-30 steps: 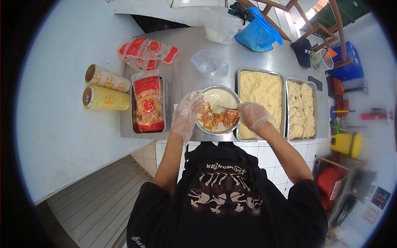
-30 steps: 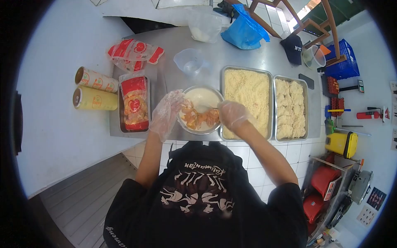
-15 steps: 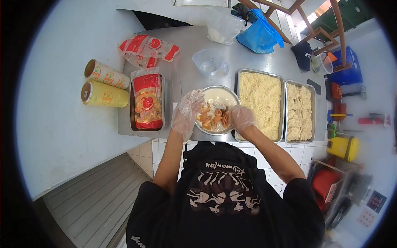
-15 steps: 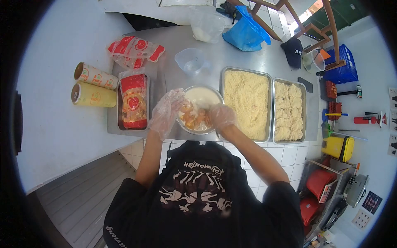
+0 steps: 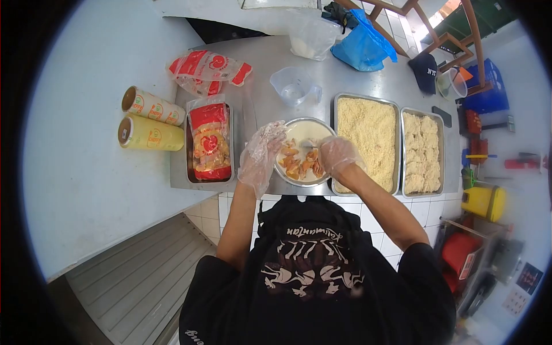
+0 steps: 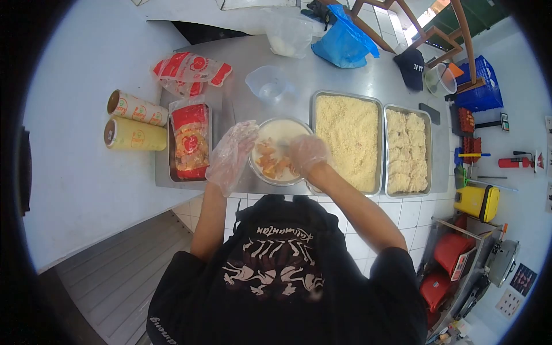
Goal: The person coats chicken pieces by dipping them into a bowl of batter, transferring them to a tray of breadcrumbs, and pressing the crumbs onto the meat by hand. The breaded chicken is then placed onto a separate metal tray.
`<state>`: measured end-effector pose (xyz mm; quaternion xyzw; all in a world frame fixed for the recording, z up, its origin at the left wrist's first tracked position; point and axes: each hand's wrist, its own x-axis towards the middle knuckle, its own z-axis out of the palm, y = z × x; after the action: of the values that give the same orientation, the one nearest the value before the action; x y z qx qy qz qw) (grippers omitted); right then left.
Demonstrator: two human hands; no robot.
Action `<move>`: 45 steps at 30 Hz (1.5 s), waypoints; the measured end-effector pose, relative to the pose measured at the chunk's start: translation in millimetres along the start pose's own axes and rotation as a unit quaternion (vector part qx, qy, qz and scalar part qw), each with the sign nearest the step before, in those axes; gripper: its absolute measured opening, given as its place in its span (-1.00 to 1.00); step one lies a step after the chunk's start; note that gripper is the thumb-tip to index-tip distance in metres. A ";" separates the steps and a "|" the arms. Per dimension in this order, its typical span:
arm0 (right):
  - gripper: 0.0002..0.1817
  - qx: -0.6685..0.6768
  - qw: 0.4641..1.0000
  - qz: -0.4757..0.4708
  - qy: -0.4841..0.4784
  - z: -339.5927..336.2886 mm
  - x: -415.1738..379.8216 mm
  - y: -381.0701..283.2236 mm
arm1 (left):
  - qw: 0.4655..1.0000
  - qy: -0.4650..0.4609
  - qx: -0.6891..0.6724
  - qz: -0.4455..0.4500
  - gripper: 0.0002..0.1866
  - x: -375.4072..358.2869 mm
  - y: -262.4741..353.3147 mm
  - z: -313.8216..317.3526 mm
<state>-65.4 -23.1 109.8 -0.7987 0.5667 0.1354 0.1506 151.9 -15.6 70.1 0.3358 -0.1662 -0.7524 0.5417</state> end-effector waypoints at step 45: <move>-0.78 0.023 0.999 0.029 -0.015 32.5 -23.8 -22.9 | 0.997 0.049 0.053 -0.028 -0.54 -23.7 0.6 38.2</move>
<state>-52.9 17.4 91.1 -0.7761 0.5902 0.1388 0.1731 130.7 1.8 105.7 0.4050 -0.1700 -0.7400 0.5093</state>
